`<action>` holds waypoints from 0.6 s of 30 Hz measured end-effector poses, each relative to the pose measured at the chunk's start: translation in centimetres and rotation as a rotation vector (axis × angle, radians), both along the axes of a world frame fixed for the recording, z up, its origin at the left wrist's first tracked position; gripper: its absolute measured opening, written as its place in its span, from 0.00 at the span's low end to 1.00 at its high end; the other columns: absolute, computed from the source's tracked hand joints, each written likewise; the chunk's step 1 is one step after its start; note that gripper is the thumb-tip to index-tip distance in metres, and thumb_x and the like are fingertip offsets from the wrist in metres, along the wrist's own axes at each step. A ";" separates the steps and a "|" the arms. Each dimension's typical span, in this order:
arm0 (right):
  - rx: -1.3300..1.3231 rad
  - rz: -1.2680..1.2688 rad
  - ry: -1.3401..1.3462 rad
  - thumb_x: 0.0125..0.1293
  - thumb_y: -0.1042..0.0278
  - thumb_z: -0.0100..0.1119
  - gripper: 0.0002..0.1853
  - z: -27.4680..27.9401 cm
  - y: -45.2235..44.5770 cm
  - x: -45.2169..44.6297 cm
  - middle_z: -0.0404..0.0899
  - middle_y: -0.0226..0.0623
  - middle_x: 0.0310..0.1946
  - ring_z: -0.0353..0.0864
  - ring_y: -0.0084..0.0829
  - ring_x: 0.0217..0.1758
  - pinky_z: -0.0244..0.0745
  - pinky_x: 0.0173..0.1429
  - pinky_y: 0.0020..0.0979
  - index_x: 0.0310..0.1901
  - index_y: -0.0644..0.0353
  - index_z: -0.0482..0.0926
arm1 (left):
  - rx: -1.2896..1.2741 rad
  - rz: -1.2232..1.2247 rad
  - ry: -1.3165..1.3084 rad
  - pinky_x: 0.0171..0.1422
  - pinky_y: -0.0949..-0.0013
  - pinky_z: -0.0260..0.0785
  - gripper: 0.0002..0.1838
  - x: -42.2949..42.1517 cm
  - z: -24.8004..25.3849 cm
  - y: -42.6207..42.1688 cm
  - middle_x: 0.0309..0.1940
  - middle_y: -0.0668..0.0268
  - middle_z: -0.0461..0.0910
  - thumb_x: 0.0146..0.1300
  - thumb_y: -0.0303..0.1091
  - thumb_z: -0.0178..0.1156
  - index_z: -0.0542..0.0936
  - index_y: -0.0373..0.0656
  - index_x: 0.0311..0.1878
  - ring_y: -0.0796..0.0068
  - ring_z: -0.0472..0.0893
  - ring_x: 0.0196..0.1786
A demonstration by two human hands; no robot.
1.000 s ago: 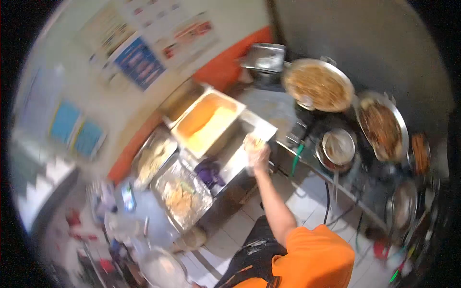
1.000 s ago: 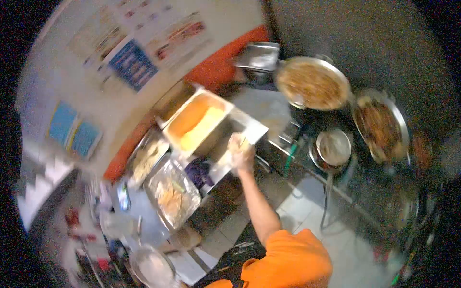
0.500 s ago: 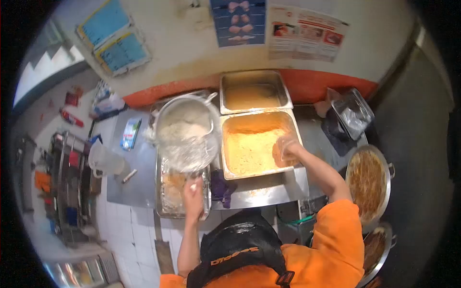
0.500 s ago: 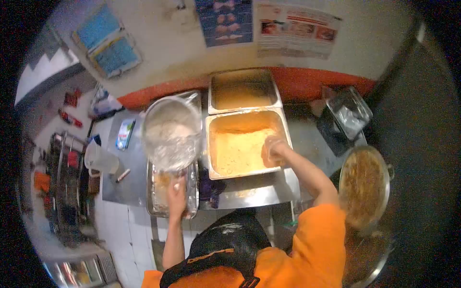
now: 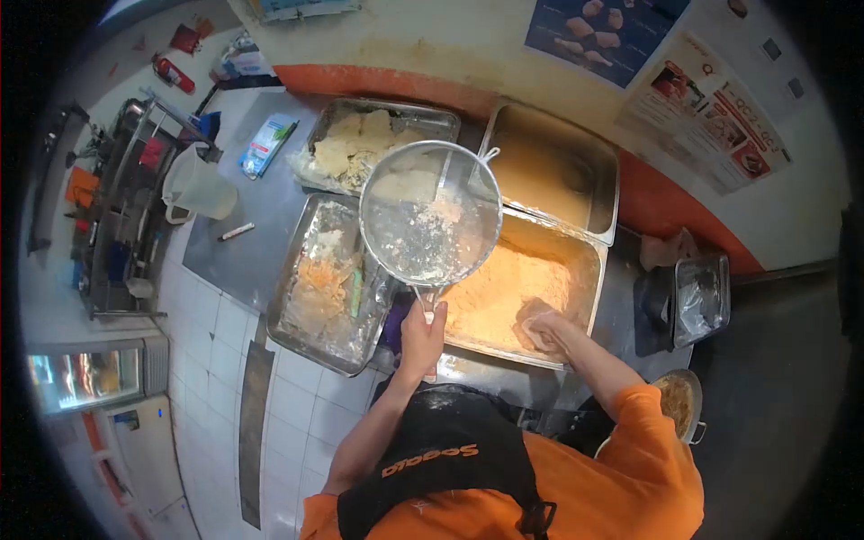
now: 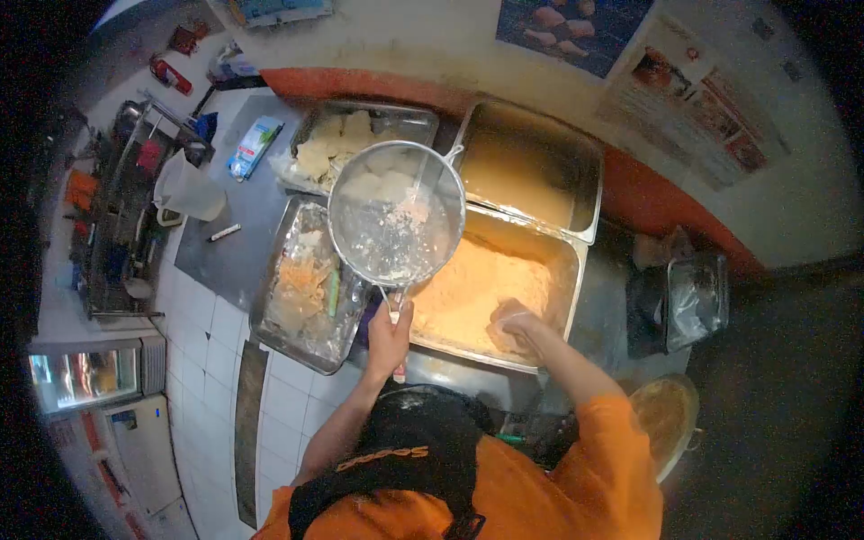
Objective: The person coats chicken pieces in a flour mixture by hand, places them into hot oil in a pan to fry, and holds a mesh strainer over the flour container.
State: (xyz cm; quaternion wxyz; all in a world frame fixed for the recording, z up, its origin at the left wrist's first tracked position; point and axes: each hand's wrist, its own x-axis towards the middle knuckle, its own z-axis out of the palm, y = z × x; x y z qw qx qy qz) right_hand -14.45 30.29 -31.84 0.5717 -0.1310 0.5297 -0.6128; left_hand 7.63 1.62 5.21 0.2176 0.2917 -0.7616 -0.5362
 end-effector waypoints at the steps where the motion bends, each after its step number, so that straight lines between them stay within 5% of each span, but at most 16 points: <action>1: 0.139 0.046 0.137 0.52 0.76 0.66 0.06 9.3 -2.3 1.2 0.73 0.29 0.21 0.76 0.27 0.26 0.66 0.27 0.32 0.33 0.59 0.82 | 0.007 -0.007 -0.006 0.46 0.60 0.73 0.11 0.1 0.0 0.1 0.36 0.52 0.83 0.73 0.34 0.59 0.78 0.34 0.49 0.58 0.83 0.40; 2: 0.222 0.099 0.252 0.54 0.74 0.65 0.07 14.4 -4.6 2.0 0.74 0.31 0.23 0.77 0.29 0.27 0.68 0.28 0.33 0.36 0.60 0.82 | 0.012 -0.015 -0.004 0.46 0.58 0.73 0.10 -0.4 0.1 0.1 0.36 0.49 0.82 0.72 0.33 0.60 0.77 0.34 0.47 0.51 0.83 0.40; 7: 0.501 0.620 0.976 0.63 0.65 0.61 0.16 40.2 -13.2 -0.3 0.82 0.41 0.34 0.83 0.38 0.35 0.77 0.38 0.39 0.50 0.62 0.81 | 0.080 -0.044 -0.095 0.43 0.59 0.72 0.09 0.2 0.7 -0.2 0.32 0.50 0.80 0.72 0.32 0.60 0.76 0.34 0.46 0.57 0.83 0.37; 10: 0.411 0.191 1.149 0.68 0.66 0.53 0.21 35.3 -7.4 -1.7 0.79 0.51 0.56 0.81 0.42 0.57 0.79 0.55 0.39 0.60 0.64 0.75 | 0.121 -0.072 -0.066 0.42 0.60 0.71 0.08 0.3 0.1 -0.5 0.31 0.51 0.80 0.72 0.31 0.61 0.75 0.35 0.44 0.60 0.82 0.36; 13: 0.718 0.869 2.058 0.71 0.71 0.46 0.19 35.6 -7.5 -1.9 0.77 0.51 0.62 0.78 0.44 0.65 0.79 0.61 0.39 0.60 0.68 0.74 | 0.160 -0.052 -0.049 0.41 0.60 0.72 0.08 0.0 0.6 -0.8 0.31 0.51 0.80 0.71 0.30 0.61 0.75 0.35 0.43 0.59 0.82 0.36; 15: 0.810 0.776 2.128 0.70 0.69 0.49 0.19 29.0 -5.4 -1.8 0.80 0.50 0.58 0.79 0.44 0.64 0.79 0.62 0.40 0.58 0.69 0.76 | 0.137 -0.023 -0.038 0.40 0.60 0.72 0.08 0.1 0.2 -0.2 0.31 0.51 0.79 0.71 0.30 0.61 0.74 0.35 0.43 0.58 0.82 0.35; 18: 0.951 0.804 1.903 0.68 0.67 0.53 0.16 27.7 -5.4 -1.5 0.82 0.48 0.50 0.82 0.43 0.56 0.80 0.55 0.40 0.52 0.67 0.79 | 0.087 -0.005 -0.051 0.40 0.59 0.73 0.08 0.1 0.2 0.1 0.32 0.52 0.79 0.71 0.30 0.61 0.74 0.35 0.44 0.54 0.82 0.36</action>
